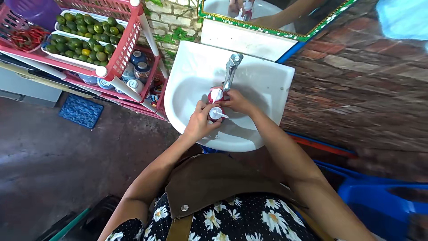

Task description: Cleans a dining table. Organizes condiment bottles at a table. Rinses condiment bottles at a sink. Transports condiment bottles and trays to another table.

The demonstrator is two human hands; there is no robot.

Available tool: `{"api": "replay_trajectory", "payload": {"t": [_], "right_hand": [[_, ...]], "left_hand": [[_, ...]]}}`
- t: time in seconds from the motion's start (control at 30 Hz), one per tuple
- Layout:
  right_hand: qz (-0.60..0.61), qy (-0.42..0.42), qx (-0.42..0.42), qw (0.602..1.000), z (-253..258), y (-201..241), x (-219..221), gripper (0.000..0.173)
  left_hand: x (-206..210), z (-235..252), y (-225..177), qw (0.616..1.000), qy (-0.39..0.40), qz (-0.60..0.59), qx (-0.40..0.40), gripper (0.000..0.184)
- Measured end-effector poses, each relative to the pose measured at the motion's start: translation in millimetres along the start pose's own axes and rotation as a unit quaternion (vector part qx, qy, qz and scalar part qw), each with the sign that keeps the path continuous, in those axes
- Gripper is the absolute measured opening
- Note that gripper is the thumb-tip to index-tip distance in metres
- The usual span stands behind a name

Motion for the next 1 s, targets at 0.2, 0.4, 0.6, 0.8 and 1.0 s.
{"api": "replay_trajectory", "payload": {"t": [0.2, 0.4, 0.6, 0.8, 1.0], "right_hand": [[-0.014, -0.011, 0.05, 0.999, -15, -3, -7, 0.049], [-0.025, 0.045, 0.083, 0.995, -25, -3, -13, 0.051], [-0.129, 0.014, 0.122, 0.984, -38, 20, -42, 0.035], [-0.328, -0.181, -0.014, 0.927, -21, 107, -100, 0.037], [-0.452, -0.066, -0.031, 0.889, 26, 99, -94, 0.038]], "left_hand": [[22, 10, 0, 0.995, 0.077, 0.059, 0.02, 0.062], [21, 8, -3, 0.999, 0.03, 0.011, 0.037, 0.052], [15, 4, -8, 0.995, 0.019, 0.014, 0.097, 0.047], [8, -6, -19, 0.985, 0.004, 0.035, 0.169, 0.043], [-8, -11, -37, 0.983, -0.026, 0.036, 0.179, 0.041]]}}
Point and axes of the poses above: each hand's wrist, its own z-axis towards the middle knuckle, its own x-axis out of the palm, y = z × x, the point moved 6 cm from there along z, towards the middle knuckle, and after that the axes turned 10 degrees about x, right-handed, at the moved point
